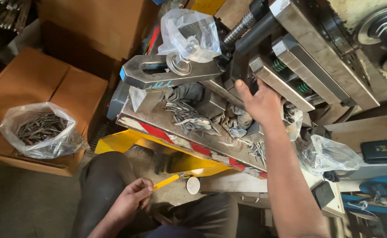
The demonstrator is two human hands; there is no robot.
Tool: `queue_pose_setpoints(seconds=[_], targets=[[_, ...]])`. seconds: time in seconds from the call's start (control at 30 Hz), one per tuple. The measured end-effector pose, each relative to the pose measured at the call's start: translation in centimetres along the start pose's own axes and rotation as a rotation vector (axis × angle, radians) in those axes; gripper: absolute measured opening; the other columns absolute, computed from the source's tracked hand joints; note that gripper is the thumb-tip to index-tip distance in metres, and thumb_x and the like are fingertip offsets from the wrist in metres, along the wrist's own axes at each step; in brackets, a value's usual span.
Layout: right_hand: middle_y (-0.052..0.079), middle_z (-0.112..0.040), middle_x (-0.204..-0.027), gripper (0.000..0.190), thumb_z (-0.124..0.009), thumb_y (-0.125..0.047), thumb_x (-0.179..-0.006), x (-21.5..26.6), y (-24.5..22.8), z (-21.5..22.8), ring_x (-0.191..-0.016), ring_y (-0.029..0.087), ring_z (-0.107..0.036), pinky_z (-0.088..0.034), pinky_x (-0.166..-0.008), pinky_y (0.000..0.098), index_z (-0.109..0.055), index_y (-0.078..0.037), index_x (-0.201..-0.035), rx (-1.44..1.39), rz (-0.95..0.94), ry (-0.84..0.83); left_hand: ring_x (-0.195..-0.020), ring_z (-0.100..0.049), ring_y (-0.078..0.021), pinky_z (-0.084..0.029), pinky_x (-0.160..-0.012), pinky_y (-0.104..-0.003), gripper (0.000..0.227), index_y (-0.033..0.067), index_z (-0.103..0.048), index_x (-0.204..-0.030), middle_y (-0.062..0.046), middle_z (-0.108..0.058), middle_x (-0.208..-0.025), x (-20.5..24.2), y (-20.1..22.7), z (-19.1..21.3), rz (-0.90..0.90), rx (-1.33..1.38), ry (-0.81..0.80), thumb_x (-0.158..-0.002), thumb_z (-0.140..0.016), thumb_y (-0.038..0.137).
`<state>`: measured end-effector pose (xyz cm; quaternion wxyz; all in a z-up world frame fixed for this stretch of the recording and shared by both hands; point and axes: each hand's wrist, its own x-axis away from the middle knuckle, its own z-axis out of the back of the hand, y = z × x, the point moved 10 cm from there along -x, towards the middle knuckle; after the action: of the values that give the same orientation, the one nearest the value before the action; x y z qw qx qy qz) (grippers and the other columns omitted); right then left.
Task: The person repeatedly places small metal pieces into a press machine using a yellow tool and their hand, then operates the machine to process them. The processed pieces are collected on the machine's surface.
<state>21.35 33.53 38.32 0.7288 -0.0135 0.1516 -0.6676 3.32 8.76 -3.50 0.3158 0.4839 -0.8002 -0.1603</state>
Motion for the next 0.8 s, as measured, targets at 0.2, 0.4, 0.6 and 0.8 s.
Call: queue_pose_setpoints(seconds=[0.2,0.4,0.6,0.8], targets=[[0.03,-0.06,-0.135,0.077,-0.044,-0.07,-0.101,0.2,-0.7,0.0,-0.127,0.054,-0.05,-0.021,-0.106,0.0747,-0.05,-0.014,-0.155,0.383,0.127,0.194,-0.046,-0.04,-0.0106,-0.043,-0.048,-0.031,0.008,0.0043,-0.063,-0.093,0.001,-0.045,-0.058,0.2,0.3,-0.4,-0.028,0.003,-0.031,-0.094,-0.065,0.012],[0.025,-0.056,-0.146,0.079,-0.044,-0.068,-0.101,1.2,-1.3,0.1,-0.132,0.047,-0.051,-0.034,-0.112,0.0626,-0.047,-0.01,-0.154,0.263,0.228,0.154,-0.045,-0.038,-0.0105,-0.04,-0.046,-0.031,0.006,0.0054,-0.063,-0.093,0.001,-0.044,-0.057,0.2,0.2,-0.3,-0.01,0.016,-0.01,-0.093,-0.065,0.011],[0.034,-0.049,-0.15,0.083,-0.055,-0.062,-0.1,1.9,-0.8,1.0,-0.138,0.049,-0.045,-0.021,-0.115,0.0624,-0.045,0.0,-0.155,0.34,0.344,0.259,-0.047,-0.04,-0.0107,-0.042,-0.048,-0.031,0.007,0.0048,-0.062,-0.093,0.001,-0.044,-0.059,0.2,-0.1,-0.2,-0.002,0.034,-0.026,-0.094,-0.066,0.011],[0.027,-0.052,-0.15,0.091,-0.055,-0.07,-0.091,0.3,1.8,0.6,-0.141,0.043,-0.047,-0.034,-0.119,0.048,-0.046,-0.003,-0.152,0.103,0.256,0.113,-0.047,-0.041,-0.0115,-0.039,-0.047,-0.03,0.008,0.004,-0.063,-0.093,0.0,-0.046,-0.059,0.0,0.1,-0.6,-0.037,0.027,-0.06,-0.094,-0.064,0.012]])
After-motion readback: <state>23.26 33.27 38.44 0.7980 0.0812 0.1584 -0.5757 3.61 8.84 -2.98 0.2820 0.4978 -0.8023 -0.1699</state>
